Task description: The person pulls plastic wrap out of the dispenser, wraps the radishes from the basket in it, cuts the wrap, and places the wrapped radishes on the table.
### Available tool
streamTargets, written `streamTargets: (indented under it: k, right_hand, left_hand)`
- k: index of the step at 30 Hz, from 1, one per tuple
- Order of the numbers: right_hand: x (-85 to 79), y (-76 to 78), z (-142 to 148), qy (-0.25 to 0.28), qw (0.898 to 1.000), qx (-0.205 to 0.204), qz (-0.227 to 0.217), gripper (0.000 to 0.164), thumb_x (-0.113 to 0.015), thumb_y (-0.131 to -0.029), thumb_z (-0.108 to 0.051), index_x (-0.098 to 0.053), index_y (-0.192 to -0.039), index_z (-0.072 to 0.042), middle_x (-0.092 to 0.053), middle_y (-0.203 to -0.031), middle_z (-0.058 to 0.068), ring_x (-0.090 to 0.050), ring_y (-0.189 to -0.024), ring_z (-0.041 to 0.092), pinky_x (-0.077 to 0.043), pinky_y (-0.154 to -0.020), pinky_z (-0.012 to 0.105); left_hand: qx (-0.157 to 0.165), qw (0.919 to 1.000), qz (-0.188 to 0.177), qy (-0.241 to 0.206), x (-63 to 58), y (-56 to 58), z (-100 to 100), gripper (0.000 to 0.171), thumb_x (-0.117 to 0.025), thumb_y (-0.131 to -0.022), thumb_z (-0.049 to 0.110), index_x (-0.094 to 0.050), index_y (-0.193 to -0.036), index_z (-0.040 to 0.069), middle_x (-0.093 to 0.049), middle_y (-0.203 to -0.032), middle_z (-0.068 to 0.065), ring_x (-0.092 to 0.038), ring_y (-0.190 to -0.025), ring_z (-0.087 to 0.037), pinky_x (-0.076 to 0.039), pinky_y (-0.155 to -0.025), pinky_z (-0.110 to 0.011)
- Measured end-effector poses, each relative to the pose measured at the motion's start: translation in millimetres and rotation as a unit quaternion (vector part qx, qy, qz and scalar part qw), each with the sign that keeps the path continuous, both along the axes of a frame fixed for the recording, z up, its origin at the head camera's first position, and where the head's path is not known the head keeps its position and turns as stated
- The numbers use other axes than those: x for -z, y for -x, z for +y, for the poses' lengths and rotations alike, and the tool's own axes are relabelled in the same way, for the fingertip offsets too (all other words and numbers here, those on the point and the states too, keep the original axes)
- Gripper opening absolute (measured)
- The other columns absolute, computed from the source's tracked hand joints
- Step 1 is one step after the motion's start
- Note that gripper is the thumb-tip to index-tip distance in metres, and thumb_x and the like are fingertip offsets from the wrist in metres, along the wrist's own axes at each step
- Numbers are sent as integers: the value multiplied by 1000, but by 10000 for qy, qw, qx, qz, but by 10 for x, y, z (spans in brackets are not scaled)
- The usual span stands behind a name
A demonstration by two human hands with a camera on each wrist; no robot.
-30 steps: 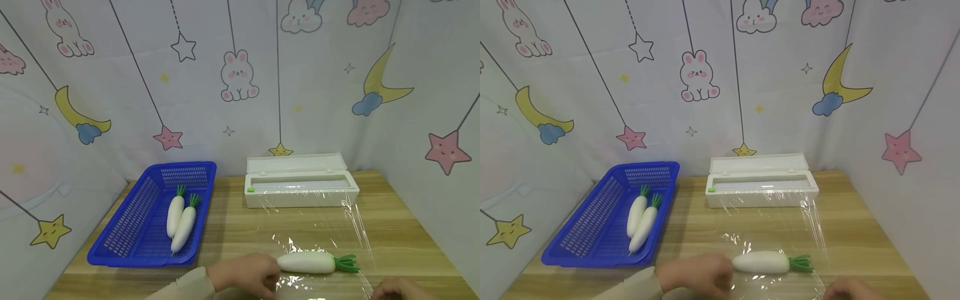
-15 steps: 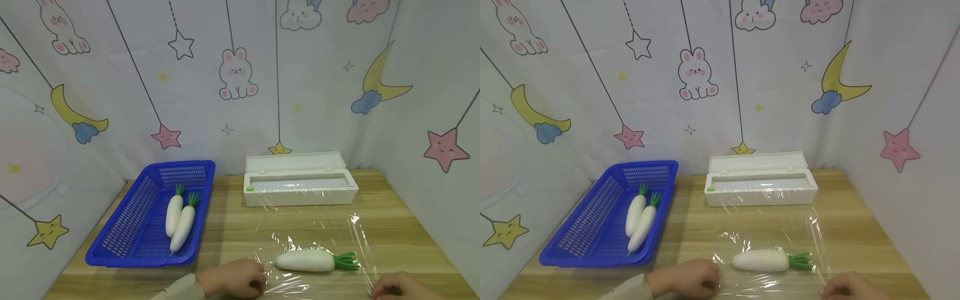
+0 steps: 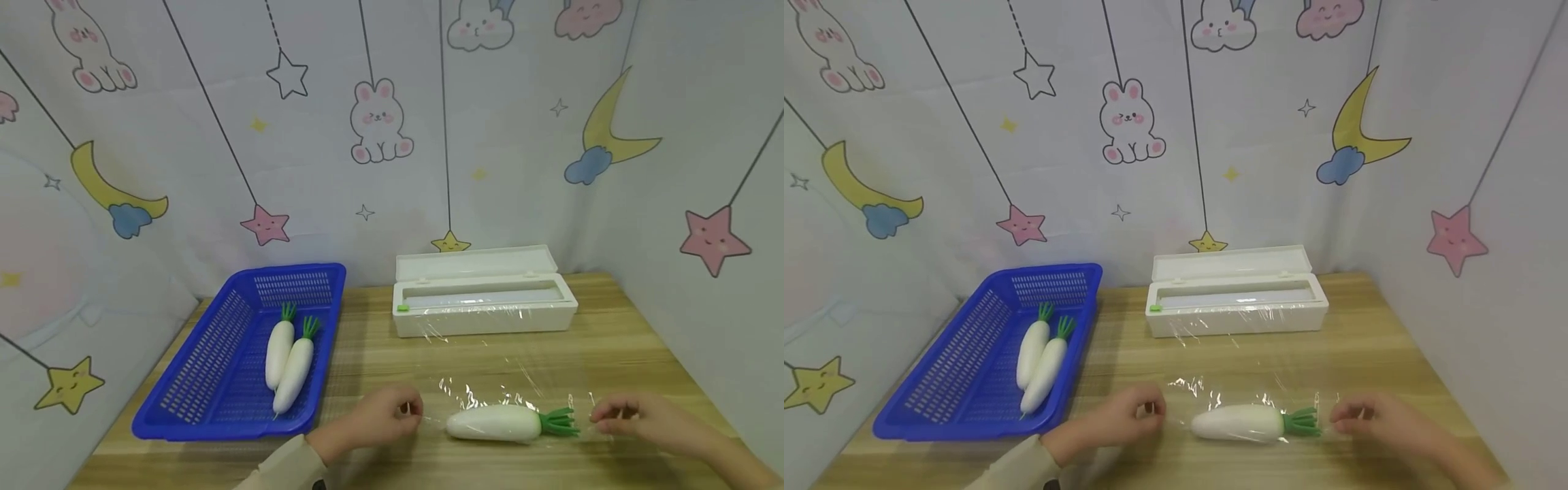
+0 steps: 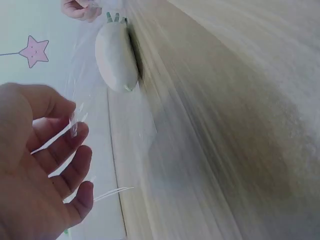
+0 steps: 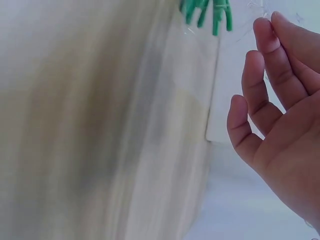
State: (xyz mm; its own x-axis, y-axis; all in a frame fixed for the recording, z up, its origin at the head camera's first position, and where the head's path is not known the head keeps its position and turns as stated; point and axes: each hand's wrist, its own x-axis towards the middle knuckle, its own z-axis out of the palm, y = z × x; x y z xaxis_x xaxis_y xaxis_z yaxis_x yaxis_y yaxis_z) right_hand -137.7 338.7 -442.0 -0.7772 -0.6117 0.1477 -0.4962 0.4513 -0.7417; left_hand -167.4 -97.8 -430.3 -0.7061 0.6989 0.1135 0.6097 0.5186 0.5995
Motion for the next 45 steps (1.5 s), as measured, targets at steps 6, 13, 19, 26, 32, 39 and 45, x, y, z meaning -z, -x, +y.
streamTargets:
  k: [6,13,19,26,32,39,45]
  right_hand:
    - [-56,160,-19,79,9997,176,-153,9,-61,-90,2,-68,-96,1,-67,-86,-13,-55,-75,-5,-46,-57,22]
    - [15,313,-42,13,9977,353,-571,11,-60,-93,-4,-67,-97,3,-69,-90,-10,-57,-80,-4,-49,-64,21]
    - [194,334,-37,169,9985,203,-489,8,-62,-89,0,-69,-93,1,-69,-89,-13,-57,-79,-5,-48,-62,21]
    - [290,323,-42,140,9981,147,-589,9,-63,-90,-1,-70,-95,0,-69,-95,-12,-58,-85,-6,-49,-67,19]
    - [188,318,20,-105,9983,338,-462,13,-60,-92,-4,-68,-100,3,-69,-93,-11,-57,-85,-7,-49,-67,20]
    - [-105,247,-118,-632,9903,1211,270,18,-59,-96,-15,-70,-104,-4,-68,-94,-5,-54,-82,-7,-48,-65,22]
    - [-115,200,-680,216,9662,-196,2560,19,-73,-80,-1,-70,-92,-15,-67,-85,-10,-57,-77,-1,-46,-66,19]
  left_hand:
    - [-605,9969,-408,-281,71,27,16,9,-64,-79,4,-62,-76,12,-55,-72,11,-47,-68,2,-44,-62,-18]
    - [-965,9931,-657,-40,124,66,42,8,-64,-78,5,-61,-75,12,-53,-70,10,-46,-62,-1,-44,-56,-19]
    - [-946,9932,-656,193,195,104,69,6,-65,-79,7,-62,-76,11,-52,-69,10,-46,-62,-1,-44,-58,-18]
    - [-819,9956,-281,364,263,131,103,6,-66,-77,7,-62,-73,10,-50,-68,12,-43,-62,0,-41,-61,-17]
    - [-1088,9916,284,634,200,75,146,12,-65,-76,8,-63,-87,10,-61,-82,4,-54,-75,-7,-48,-70,-24]
    - [-361,9663,2477,595,125,-99,361,19,-66,-77,12,-64,-96,14,-59,-91,5,-54,-88,-12,-44,-82,-31]
    - [276,9121,3943,1091,127,-278,644,14,-69,-77,24,-63,-90,22,-53,-89,10,-48,-83,-8,-33,-73,-22]
